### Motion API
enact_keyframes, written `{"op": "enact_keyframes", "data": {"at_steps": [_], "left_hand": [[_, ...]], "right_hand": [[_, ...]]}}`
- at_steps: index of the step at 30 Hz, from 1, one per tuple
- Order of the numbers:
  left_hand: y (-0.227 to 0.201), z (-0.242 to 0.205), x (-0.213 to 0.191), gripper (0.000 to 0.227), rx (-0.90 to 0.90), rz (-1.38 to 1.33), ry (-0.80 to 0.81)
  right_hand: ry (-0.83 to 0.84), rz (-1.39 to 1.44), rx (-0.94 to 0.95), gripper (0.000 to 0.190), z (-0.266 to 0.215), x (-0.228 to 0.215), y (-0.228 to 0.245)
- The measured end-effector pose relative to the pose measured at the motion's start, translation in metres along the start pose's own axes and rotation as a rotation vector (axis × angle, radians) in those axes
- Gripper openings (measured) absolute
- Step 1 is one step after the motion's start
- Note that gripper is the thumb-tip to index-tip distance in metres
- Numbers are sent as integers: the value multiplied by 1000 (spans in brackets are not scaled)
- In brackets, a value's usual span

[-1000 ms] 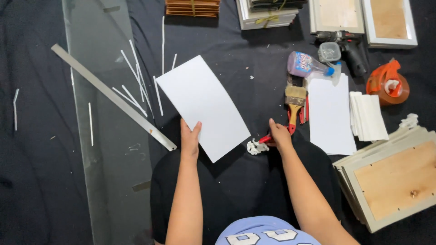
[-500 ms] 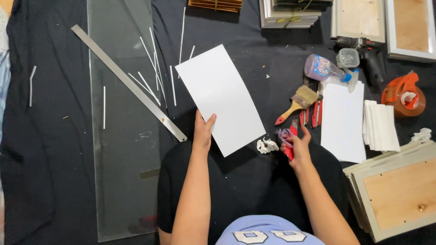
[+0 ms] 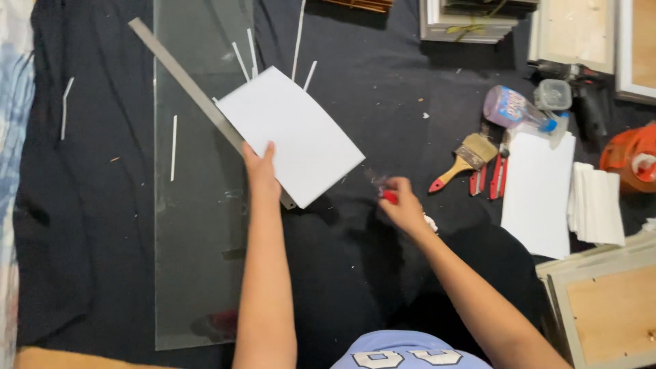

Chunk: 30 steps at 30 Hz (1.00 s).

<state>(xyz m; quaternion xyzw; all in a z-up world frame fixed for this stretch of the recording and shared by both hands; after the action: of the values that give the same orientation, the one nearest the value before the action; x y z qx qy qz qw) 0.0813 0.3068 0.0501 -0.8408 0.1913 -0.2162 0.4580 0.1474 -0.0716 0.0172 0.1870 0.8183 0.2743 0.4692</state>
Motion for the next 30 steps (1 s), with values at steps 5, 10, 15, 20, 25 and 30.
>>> {"op": "enact_keyframes", "data": {"at_steps": [5, 10, 15, 20, 25, 30], "left_hand": [[-28, 49, -72, 58, 104, 24, -162], [-51, 69, -126, 60, 123, 28, -267], [-66, 54, -156, 60, 48, 268, -320], [-44, 77, -185, 65, 22, 366, -371], [-5, 113, -221, 70, -29, 616, -426], [22, 126, -231, 81, 113, 842, -541]], "right_hand": [[213, -538, -472, 39, 26, 122, 127], [241, -458, -650, 60, 31, 170, 213], [198, -540, -684, 66, 44, 197, 230], [269, -500, -477, 34, 60, 201, 194], [325, -549, -355, 25, 58, 193, 165], [218, -549, -275, 26, 56, 159, 145]]}}
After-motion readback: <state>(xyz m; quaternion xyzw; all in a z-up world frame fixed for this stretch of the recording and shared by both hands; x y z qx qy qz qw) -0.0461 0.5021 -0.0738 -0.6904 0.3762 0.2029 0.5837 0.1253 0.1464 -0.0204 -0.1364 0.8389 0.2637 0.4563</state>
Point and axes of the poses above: each hand's wrist, its own z-axis towards the middle knuckle, its own x-axis out of the palm, y = z × x, the point moved 9 cm from there along z, towards the middle knuckle, and after that the axes turned 8 degrees about -x, right-handed, at the moved point
